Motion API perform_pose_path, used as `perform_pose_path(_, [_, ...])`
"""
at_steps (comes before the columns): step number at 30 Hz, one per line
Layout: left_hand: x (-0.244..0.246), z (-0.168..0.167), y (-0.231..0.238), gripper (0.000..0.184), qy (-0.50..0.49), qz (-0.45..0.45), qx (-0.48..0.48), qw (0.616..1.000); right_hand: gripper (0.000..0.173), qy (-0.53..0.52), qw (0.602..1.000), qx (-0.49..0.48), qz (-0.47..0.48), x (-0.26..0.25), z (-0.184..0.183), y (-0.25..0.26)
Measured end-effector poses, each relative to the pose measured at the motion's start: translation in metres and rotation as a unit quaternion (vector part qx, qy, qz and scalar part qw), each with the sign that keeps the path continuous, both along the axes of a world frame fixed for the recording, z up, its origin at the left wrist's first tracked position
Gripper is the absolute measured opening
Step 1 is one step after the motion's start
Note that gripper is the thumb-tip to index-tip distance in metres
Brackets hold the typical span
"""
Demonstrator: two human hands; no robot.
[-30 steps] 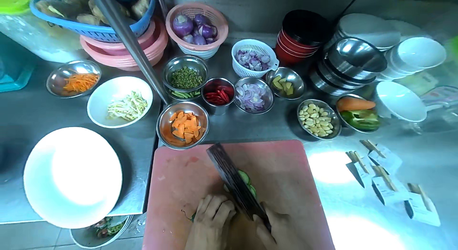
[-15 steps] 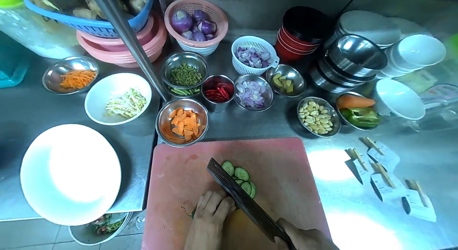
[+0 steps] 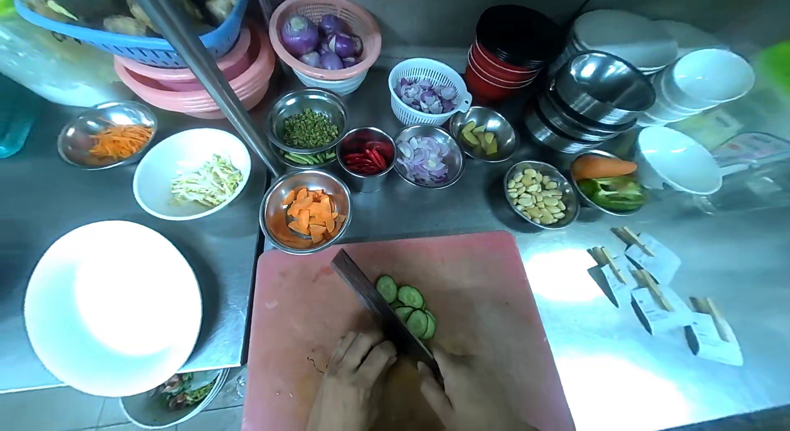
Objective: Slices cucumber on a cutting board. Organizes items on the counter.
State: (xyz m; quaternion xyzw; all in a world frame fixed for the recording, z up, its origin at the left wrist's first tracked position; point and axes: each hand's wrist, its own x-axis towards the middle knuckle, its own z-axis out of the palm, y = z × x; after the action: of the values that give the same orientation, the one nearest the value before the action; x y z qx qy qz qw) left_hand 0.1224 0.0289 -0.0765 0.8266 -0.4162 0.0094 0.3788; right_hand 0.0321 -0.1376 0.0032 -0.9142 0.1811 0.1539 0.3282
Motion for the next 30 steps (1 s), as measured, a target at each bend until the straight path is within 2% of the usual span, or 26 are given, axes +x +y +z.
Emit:
perform_pose_path(2, [0.004, -0.001, 0.002, 0.017, 0.009, -0.009, -0.008, 1.0, 0.029, -0.007, 1.0, 0.022, -0.004, -0.003, 0.006, -0.006])
perform_pose_path(5, [0.005, -0.004, -0.001, 0.016, -0.011, -0.005, -0.006, 1.0, 0.024, 0.005, 1.0, 0.012, 0.026, -0.011, 0.035, -0.012])
perform_pose_path(9, [0.005, -0.006, -0.001, 0.015, -0.027, -0.005, -0.003, 1.0, 0.025, 0.069, 0.996, 0.014, 0.054, -0.015, 0.061, -0.019])
perform_pose_path(14, [0.003, -0.006, 0.0, 0.015, -0.032, 0.001, 0.0, 0.999, 0.025, 0.111, 0.991, 0.016, 0.067, -0.01, 0.062, -0.02])
perform_pose_path(17, [0.004, -0.005, 0.001, 0.017, -0.029, -0.005, 0.003, 1.0, 0.028, 0.139, 0.988, 0.025, 0.058, 0.002, 0.043, -0.012])
perform_pose_path(20, [0.004, -0.004, 0.001, 0.019, -0.013, -0.008, 0.001, 1.0, 0.031, 0.036, 0.999, 0.001, 0.017, 0.003, 0.004, 0.001])
perform_pose_path(22, [0.005, -0.004, 0.001, 0.018, -0.007, -0.009, -0.004, 1.0, 0.032, 0.002, 1.0, 0.018, 0.0, 0.003, -0.002, 0.0])
perform_pose_path(24, [0.005, -0.004, 0.002, 0.018, -0.009, -0.008, -0.006, 1.0, 0.029, -0.015, 0.999, 0.037, -0.005, -0.002, 0.004, -0.004])
perform_pose_path(27, [0.005, -0.006, 0.002, 0.018, -0.02, -0.007, -0.004, 1.0, 0.023, -0.025, 0.999, 0.016, 0.029, -0.012, 0.027, -0.014])
perform_pose_path(30, [0.005, -0.006, 0.002, 0.019, -0.028, -0.005, -0.003, 1.0, 0.023, 0.046, 0.997, 0.018, 0.066, -0.014, 0.051, -0.021])
